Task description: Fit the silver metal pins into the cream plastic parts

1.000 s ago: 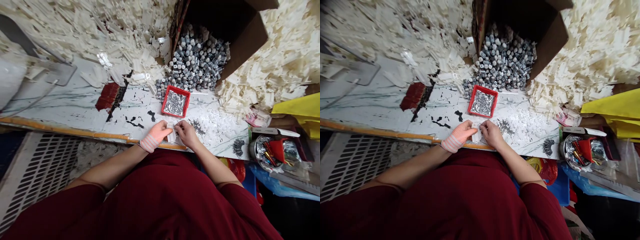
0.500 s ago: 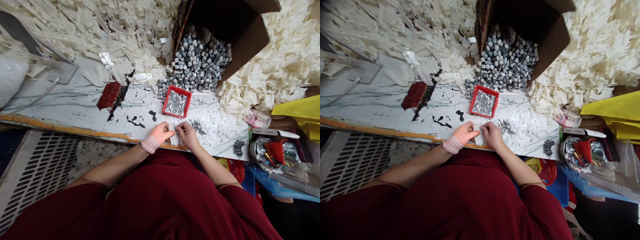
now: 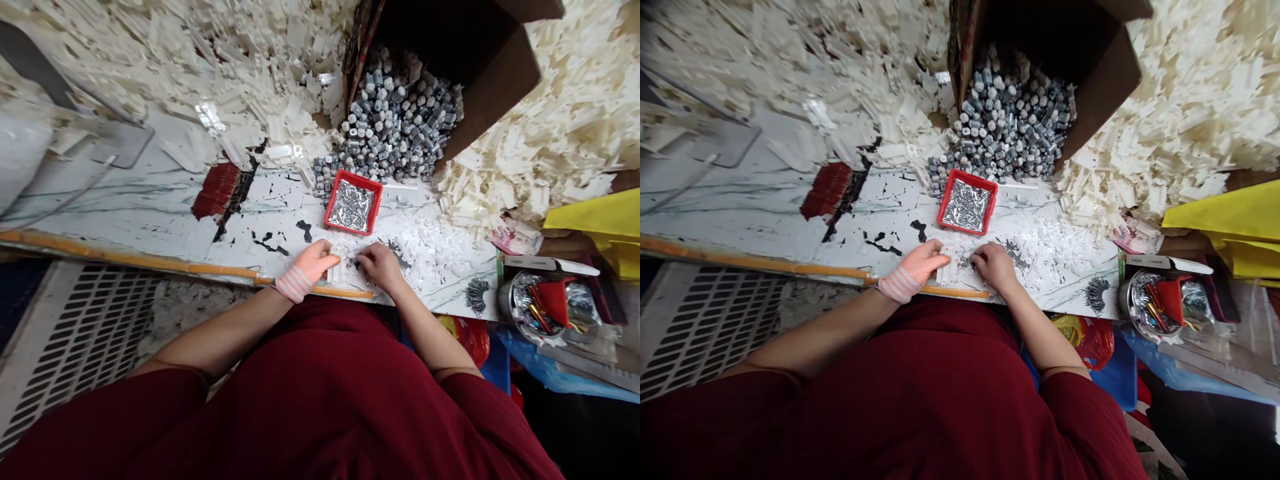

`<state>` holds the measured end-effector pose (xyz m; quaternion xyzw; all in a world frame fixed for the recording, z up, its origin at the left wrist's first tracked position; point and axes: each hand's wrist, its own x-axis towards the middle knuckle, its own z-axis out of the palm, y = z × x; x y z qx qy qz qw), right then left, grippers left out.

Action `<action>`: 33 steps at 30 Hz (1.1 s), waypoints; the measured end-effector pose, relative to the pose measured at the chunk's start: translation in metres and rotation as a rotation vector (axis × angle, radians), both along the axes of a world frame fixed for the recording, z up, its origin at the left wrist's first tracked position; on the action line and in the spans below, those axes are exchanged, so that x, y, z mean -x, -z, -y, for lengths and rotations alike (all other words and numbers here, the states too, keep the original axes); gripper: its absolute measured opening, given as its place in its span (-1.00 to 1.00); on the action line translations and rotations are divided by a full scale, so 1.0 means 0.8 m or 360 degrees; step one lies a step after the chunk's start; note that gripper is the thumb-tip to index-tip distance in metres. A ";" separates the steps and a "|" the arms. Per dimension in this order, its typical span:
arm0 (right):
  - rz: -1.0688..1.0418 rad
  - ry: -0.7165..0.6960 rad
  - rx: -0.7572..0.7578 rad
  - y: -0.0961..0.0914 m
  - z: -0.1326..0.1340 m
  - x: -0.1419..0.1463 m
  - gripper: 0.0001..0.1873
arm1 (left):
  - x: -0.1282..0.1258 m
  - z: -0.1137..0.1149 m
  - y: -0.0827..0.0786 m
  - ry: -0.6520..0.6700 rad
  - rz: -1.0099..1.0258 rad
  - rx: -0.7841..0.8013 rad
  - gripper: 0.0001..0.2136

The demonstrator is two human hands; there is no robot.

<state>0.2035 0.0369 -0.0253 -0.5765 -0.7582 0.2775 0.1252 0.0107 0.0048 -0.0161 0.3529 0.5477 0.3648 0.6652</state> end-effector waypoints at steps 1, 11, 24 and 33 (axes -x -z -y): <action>0.0115 -0.0092 -0.0065 0.004 0.002 0.003 -0.87 | 0.000 0.000 0.003 0.0003 -0.0002 -0.0001 -0.84; -0.0829 0.0085 0.0441 -0.014 0.010 0.006 -0.79 | -0.012 0.006 0.006 0.0110 -0.0227 -0.0072 -0.84; -0.0429 -0.0093 0.0306 -0.026 0.009 0.006 -0.82 | -0.019 0.004 0.011 0.0095 -0.0054 0.0022 -0.82; 0.0380 0.0361 -0.0378 0.001 -0.059 -0.053 -0.85 | -0.022 -0.002 0.029 0.0081 0.0010 0.0054 -0.81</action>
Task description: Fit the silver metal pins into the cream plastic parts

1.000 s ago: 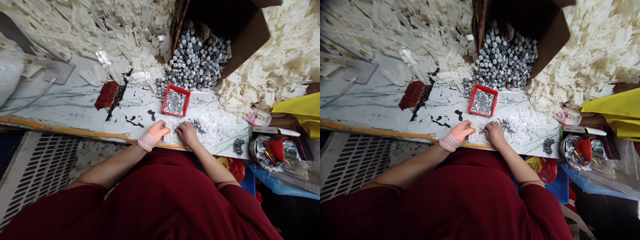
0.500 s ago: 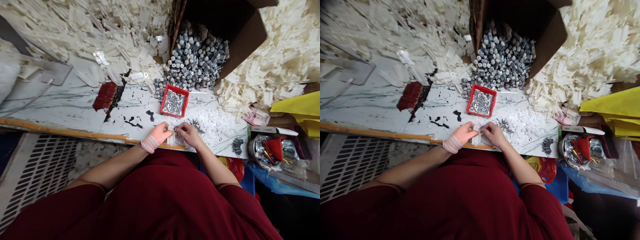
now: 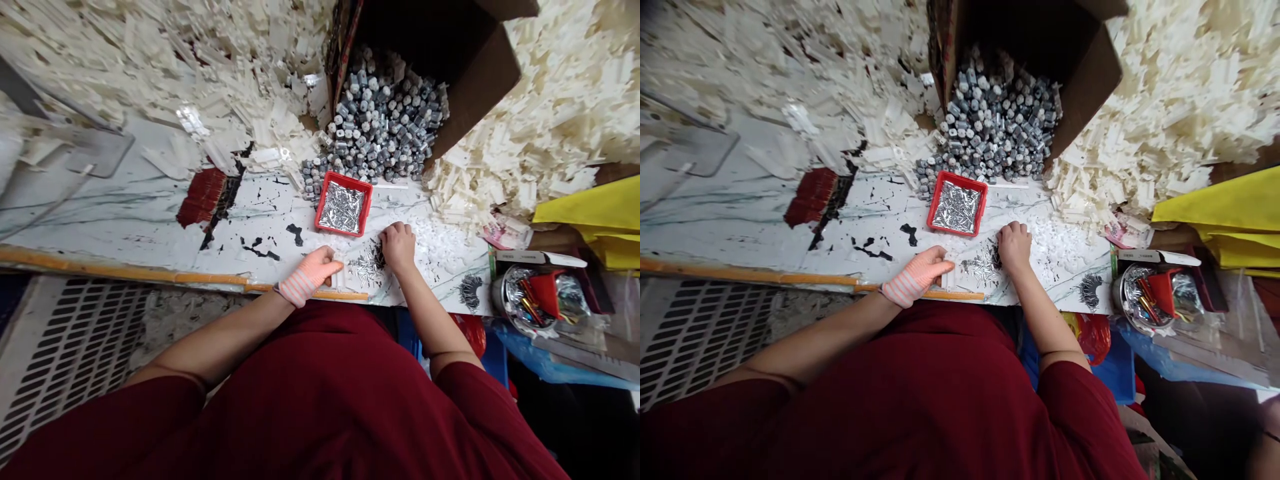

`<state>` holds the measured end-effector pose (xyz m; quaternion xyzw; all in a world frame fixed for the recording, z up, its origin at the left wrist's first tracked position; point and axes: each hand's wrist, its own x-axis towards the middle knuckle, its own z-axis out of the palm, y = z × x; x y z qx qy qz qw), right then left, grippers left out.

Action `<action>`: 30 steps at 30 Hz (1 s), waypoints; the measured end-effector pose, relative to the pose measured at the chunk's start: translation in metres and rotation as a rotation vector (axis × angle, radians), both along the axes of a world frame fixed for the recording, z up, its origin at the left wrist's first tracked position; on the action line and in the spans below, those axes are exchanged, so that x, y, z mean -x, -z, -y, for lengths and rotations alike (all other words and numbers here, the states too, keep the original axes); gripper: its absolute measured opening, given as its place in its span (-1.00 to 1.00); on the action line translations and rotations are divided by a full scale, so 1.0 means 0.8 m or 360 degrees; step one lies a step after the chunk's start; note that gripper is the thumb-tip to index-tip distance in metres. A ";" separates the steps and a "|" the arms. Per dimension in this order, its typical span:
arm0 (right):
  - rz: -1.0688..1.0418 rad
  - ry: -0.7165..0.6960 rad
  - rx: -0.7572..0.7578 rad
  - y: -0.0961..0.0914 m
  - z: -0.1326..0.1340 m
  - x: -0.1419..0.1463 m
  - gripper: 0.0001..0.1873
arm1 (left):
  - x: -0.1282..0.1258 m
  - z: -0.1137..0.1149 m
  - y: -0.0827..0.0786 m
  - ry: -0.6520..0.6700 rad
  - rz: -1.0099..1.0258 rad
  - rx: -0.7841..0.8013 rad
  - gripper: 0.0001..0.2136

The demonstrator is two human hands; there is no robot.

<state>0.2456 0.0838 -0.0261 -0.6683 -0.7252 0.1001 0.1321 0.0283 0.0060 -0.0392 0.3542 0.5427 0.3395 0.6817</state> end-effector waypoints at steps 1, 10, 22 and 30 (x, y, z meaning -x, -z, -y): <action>-0.0144 -0.0026 0.0037 -0.002 0.004 0.005 -0.84 | -0.001 0.000 -0.001 0.0001 -0.0007 -0.0014 -0.82; -0.0750 -0.0374 0.0488 -0.042 0.062 0.069 -0.85 | -0.006 -0.006 -0.020 0.0033 -0.0085 -0.0085 -0.82; -0.0774 -0.0251 0.0401 -0.024 0.009 0.009 -0.76 | -0.003 -0.005 -0.029 0.0102 -0.0361 -0.0298 -0.85; -0.0003 0.0298 -0.0130 -0.015 -0.055 -0.060 -0.87 | -0.004 -0.011 -0.009 0.0068 0.0018 -0.0071 -0.84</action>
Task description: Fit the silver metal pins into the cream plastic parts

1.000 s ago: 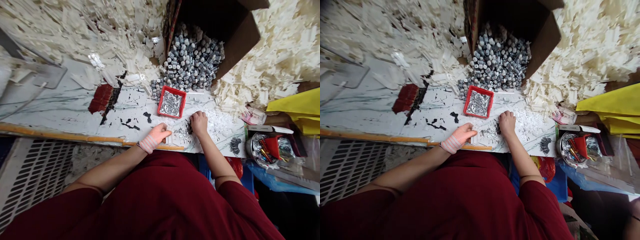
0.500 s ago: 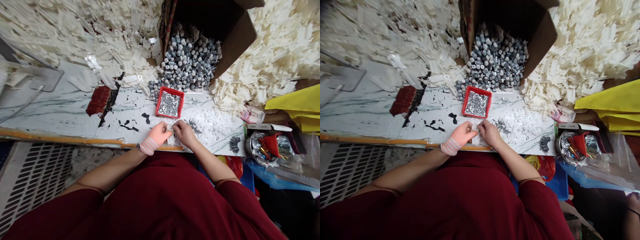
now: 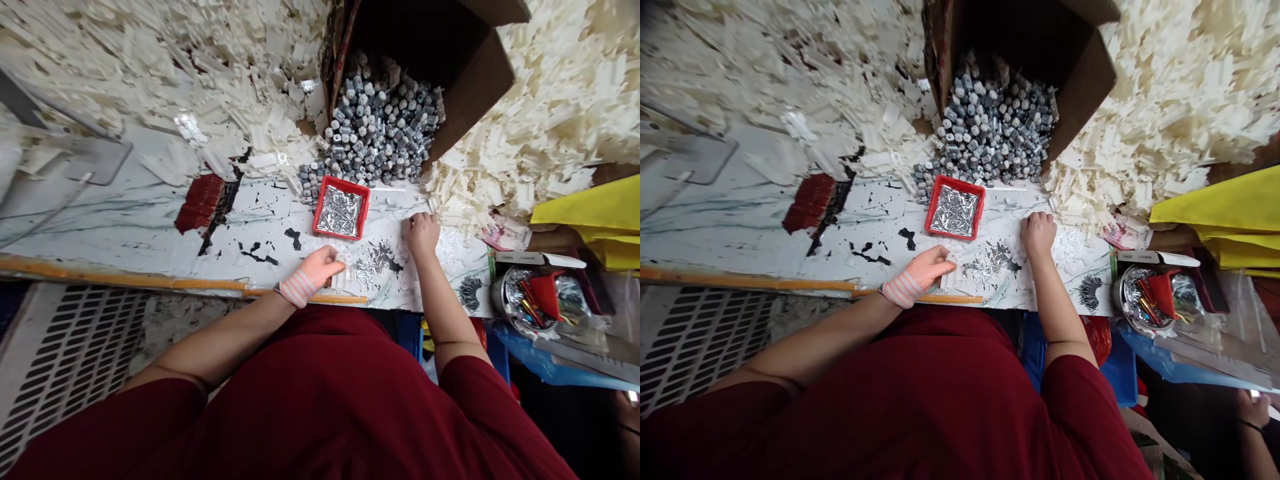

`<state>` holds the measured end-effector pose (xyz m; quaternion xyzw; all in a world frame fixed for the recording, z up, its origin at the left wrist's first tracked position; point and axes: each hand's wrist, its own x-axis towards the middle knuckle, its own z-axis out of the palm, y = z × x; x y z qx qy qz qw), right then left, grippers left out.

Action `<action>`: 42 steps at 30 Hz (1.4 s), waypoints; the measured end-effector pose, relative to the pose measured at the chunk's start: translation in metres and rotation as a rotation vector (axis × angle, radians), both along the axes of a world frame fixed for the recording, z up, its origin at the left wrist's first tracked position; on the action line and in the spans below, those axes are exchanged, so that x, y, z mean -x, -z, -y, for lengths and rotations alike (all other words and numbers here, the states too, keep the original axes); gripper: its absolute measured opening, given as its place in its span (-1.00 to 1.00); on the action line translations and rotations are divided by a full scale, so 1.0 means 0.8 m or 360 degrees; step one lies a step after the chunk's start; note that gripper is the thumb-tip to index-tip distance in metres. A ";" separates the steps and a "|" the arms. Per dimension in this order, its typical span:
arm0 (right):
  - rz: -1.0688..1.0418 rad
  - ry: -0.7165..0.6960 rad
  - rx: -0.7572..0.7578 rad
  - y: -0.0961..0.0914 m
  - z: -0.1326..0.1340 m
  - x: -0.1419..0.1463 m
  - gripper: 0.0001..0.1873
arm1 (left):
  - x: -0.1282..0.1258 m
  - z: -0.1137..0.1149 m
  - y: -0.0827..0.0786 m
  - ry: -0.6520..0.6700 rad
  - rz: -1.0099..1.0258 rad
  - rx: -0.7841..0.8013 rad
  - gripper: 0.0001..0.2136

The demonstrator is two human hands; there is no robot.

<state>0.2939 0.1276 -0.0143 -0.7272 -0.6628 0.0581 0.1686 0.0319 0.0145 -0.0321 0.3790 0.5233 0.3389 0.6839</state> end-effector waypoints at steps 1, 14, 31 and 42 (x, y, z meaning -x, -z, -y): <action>-0.0260 -0.0040 0.0026 0.000 0.007 0.012 -0.85 | -0.002 -0.001 -0.001 -0.0013 0.0018 0.0004 -0.84; -0.0970 -0.0897 -0.0162 -0.006 0.098 0.136 -0.87 | 0.000 -0.005 -0.049 -0.0091 -0.0088 0.0040 -0.86; -0.0516 -0.1038 -0.0166 -0.004 0.112 0.131 -0.85 | 0.005 -0.004 -0.010 -0.0025 0.0061 -0.0058 -0.73; -0.0468 -0.0518 0.0088 -0.003 -0.080 0.077 -0.78 | 0.017 0.002 -0.025 0.0220 0.0023 -0.0071 -0.82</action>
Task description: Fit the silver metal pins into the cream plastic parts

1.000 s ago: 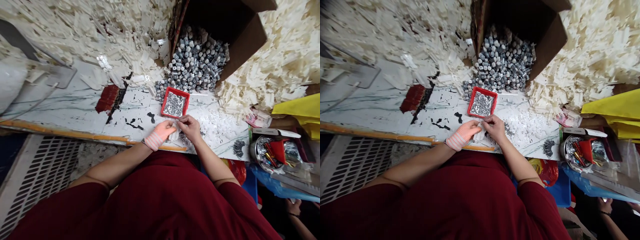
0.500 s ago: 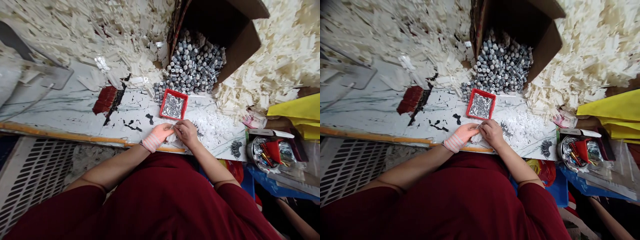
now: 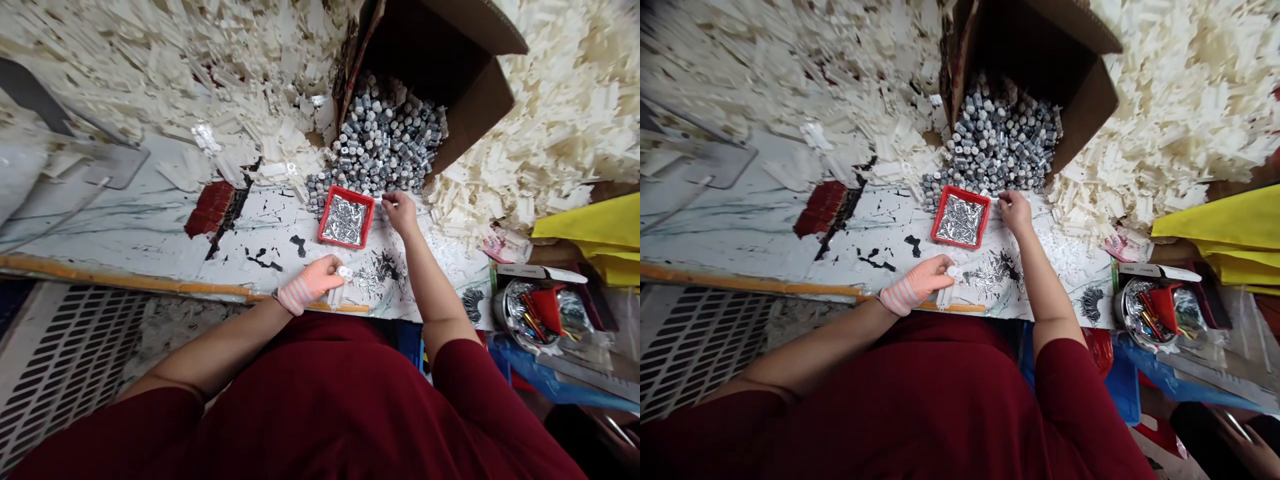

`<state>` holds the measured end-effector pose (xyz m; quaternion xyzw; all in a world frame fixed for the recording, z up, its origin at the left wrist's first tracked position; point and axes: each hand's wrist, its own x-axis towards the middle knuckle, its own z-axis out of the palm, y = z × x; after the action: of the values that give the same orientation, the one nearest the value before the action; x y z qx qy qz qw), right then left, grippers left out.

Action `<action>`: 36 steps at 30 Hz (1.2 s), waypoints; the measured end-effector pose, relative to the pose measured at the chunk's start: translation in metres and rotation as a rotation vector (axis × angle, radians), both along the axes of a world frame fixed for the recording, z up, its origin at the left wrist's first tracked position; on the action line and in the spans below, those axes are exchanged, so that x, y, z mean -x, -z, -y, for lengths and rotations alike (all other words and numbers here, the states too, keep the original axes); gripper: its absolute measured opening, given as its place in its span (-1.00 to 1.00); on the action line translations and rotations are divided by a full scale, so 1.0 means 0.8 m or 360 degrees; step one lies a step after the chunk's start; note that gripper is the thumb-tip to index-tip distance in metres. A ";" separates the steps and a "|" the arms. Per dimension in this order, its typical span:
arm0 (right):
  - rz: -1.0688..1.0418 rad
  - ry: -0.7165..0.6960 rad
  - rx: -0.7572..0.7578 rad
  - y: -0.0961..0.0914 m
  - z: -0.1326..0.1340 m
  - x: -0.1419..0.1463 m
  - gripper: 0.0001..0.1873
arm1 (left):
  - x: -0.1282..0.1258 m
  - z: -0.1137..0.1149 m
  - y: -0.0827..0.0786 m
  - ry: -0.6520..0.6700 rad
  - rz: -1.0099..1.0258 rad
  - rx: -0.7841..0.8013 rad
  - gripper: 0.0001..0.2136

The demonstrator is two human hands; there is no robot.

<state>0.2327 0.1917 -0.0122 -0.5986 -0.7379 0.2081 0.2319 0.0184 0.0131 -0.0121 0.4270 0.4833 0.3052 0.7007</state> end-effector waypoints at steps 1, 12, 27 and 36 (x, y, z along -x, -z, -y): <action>0.0208 -0.0010 -0.0051 0.002 -0.021 0.000 -0.76 | 0.001 0.000 0.000 -0.0021 -0.0007 0.0014 -0.82; 0.0786 -0.0055 -0.0007 0.015 -0.056 0.023 -0.75 | 0.004 -0.008 -0.001 -0.0117 0.0154 0.0158 -0.80; -0.0485 -0.0219 -0.0251 -0.016 0.198 0.078 -0.88 | -0.013 -0.014 -0.014 -0.0791 0.0395 0.0168 -0.62; -0.0380 -0.0624 0.0219 -0.019 0.174 0.011 -0.82 | -0.007 -0.001 -0.028 -0.0523 0.0499 0.0295 -0.70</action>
<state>0.2235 0.0523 0.0029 -0.4294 -0.7916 0.3682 0.2312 0.0242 0.0138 0.0104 0.2240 0.4576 0.4320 0.7442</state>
